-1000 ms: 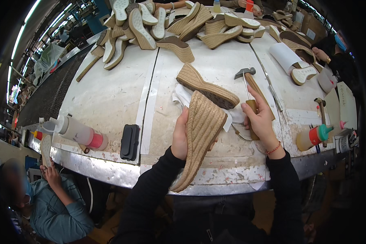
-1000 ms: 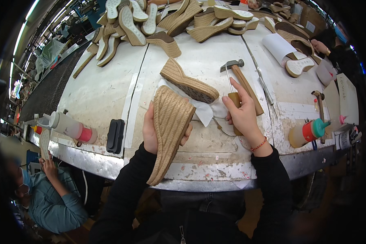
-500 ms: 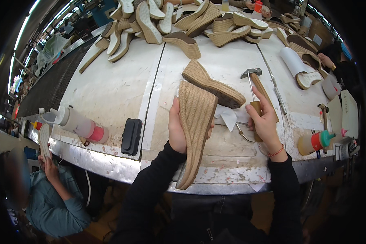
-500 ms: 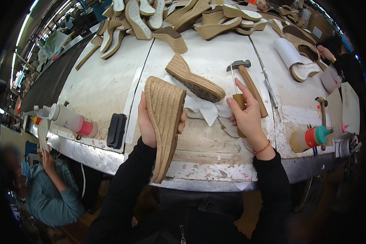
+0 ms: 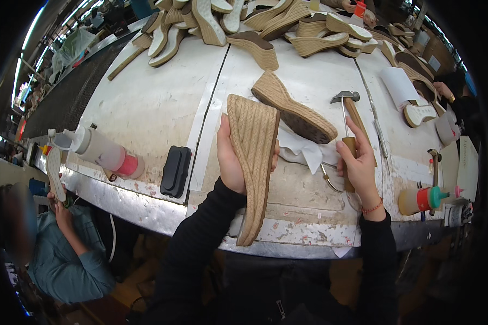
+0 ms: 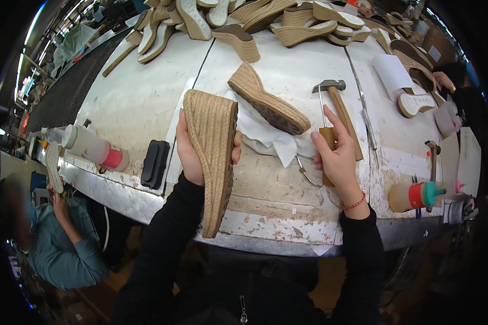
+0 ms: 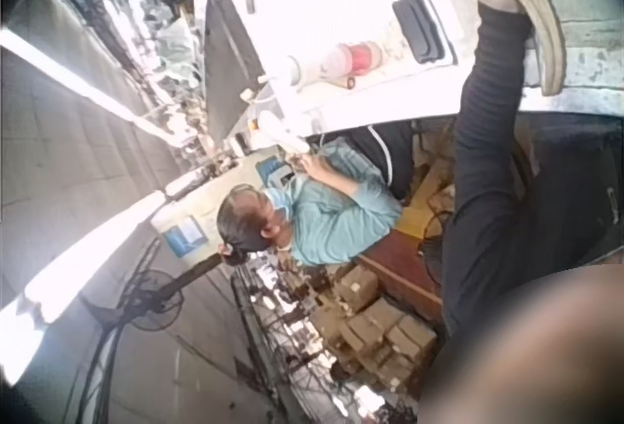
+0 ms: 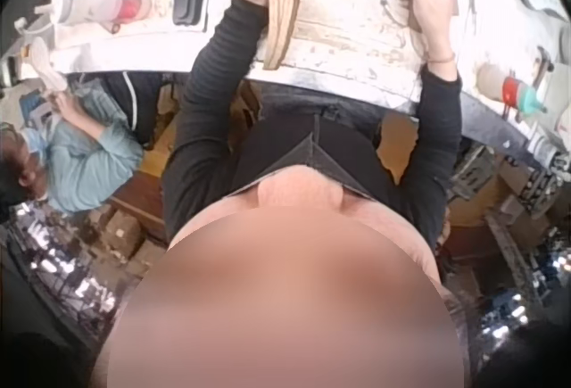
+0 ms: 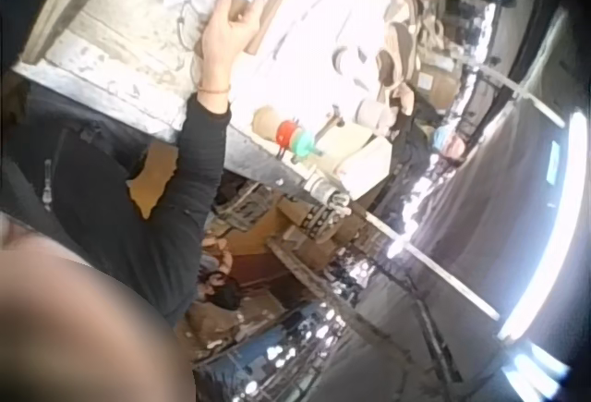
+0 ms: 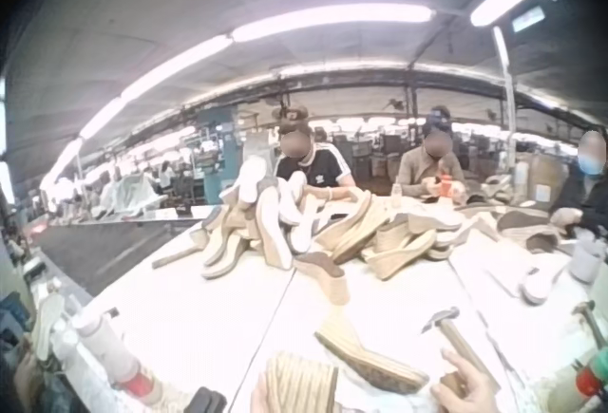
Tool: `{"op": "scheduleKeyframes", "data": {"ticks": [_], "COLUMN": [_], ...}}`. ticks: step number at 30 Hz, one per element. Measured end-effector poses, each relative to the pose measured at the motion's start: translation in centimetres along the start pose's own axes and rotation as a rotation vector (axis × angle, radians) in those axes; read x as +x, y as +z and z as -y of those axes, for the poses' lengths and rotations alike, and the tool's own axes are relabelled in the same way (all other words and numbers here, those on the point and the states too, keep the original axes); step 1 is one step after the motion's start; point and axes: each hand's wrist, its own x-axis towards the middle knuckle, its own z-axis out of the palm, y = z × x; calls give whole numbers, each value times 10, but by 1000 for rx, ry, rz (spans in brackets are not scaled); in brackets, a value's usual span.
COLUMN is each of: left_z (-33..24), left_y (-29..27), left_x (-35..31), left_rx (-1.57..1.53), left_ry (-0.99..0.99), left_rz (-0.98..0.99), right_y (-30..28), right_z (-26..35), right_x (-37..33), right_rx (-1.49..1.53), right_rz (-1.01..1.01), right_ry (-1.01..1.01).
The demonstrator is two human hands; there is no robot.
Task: The person wipes the surface of a woven wedge shoe sole with a white cloth, then uses a metal tool to press and smooth the edges. The wedge is turned and repositioned repeatedly to access different areas. Another worker is visible across the table performing a similar task.
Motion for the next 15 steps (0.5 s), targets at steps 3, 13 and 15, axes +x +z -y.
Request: {"op": "scheduleKeyframes", "data": {"ticks": [3,13,15], "left_z": [-6,-14,-14], "left_y": [-2,-4,-3], "left_x": [1,1,1], "left_rx": [-13,-69,-71], "left_ry": [65,182,189], "left_rz": [1,12,21], "right_y": [0,0,1], "right_z": [1,0,0], "right_x": [-1,-1,0], "right_rx": [-9,-37,-28], "right_rz": [-8,2,-6], "right_ry": [-12,-29,-36]}}
